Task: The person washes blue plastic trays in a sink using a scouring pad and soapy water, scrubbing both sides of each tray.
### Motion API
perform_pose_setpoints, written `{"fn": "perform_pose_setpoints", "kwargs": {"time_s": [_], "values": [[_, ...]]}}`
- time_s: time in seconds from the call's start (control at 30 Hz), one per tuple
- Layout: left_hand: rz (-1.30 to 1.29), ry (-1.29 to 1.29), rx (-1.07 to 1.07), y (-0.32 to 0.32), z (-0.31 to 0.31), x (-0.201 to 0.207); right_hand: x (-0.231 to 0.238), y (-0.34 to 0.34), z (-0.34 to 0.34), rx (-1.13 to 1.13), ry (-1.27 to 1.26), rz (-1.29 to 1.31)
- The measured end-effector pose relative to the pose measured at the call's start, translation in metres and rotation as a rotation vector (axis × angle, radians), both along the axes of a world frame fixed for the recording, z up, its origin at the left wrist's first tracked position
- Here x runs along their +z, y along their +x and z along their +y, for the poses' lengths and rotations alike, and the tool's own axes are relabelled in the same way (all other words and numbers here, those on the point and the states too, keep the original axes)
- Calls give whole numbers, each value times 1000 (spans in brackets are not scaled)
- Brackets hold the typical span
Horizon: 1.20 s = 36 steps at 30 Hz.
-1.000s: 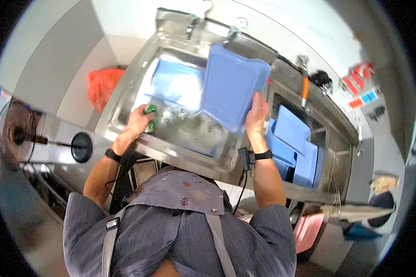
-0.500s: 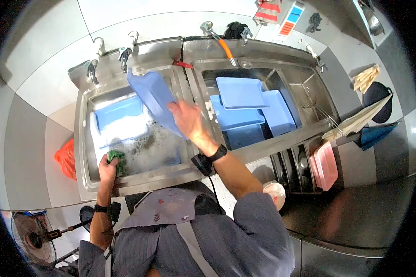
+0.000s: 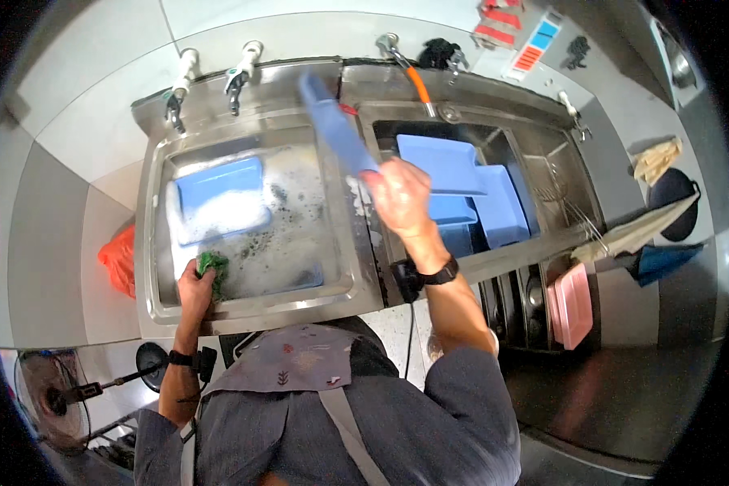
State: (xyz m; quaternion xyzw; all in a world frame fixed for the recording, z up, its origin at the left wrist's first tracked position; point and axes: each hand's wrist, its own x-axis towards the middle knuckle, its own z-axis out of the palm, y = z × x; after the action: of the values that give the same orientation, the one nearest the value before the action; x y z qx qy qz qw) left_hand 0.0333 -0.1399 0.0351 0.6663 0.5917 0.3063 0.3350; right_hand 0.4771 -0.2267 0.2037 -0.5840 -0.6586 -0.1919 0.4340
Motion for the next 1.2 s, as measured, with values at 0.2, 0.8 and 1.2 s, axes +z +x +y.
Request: {"fn": "perform_pose_setpoints", "kwargs": {"time_s": [0.2, 0.8, 1.2], "values": [[117, -34, 17, -10, -4, 7, -25, 30, 9, -347, 170, 488], [146, -107, 41, -6, -3, 18, -71, -48, 113, 334, -935, 127], [58, -162, 79, -8, 4, 25, -251, -152, 163, 337, -1759, -766]]}}
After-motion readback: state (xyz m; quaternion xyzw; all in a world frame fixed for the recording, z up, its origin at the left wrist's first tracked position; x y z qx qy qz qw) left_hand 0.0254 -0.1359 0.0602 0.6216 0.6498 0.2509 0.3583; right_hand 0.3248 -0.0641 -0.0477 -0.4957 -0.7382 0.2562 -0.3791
